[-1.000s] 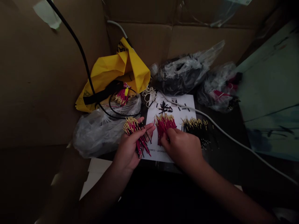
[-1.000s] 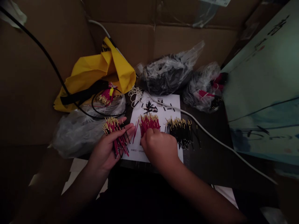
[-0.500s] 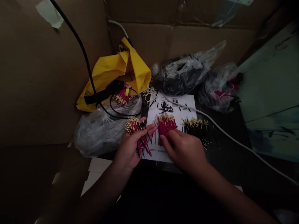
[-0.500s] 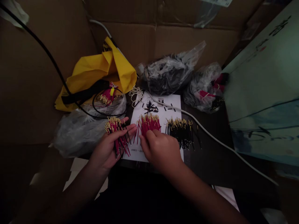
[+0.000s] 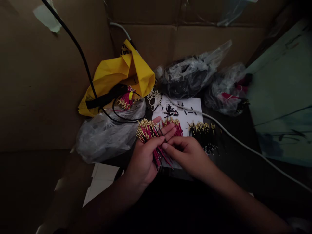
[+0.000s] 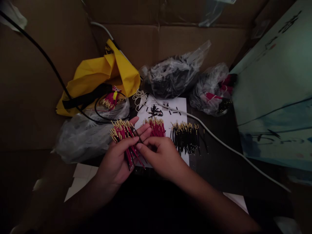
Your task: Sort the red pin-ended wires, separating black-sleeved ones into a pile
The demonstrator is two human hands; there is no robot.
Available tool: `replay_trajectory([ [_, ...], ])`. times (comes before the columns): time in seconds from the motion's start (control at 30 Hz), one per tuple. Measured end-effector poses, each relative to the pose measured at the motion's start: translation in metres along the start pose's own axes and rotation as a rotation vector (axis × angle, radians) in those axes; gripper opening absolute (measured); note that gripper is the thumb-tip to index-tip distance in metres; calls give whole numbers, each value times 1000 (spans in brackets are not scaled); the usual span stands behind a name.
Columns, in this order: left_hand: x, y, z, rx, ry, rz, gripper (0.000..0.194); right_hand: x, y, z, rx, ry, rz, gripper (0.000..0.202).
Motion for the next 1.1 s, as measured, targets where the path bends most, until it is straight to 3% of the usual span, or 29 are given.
replay_trajectory([
  [0.37, 2, 7, -9, -34, 39, 9, 71, -9, -5, 13, 141, -159, 40, 26],
  [0.6, 5, 6, -5, -47, 2, -2, 71, -13, -5, 18, 7, -258, 61, 29],
  [0.73, 9, -1, -2, -67, 7, -9, 71, -27, -13, 49, -230, -422, 61, 28],
  [0.83, 12, -5, 4, -72, -21, -4, 70, -44, -33, 86, -602, -566, -28, 30],
  [0.97, 14, -8, 9, -64, -65, 13, 75, -58, -73, 118, -1096, -487, -212, 36],
  [1.1, 15, -5, 6, -57, -25, 38, 77, -65, -96, 130, -1243, -397, -365, 39],
])
Point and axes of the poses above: each hand's wrist, its own x-axis towards the middle knuckle, its own z-axis out of the back of the hand, y = z × x, the point moved 7 cm from there along x, towards the middle knuckle, and after that the axes turned 15 degrees about -x, right-handed, at the moved point
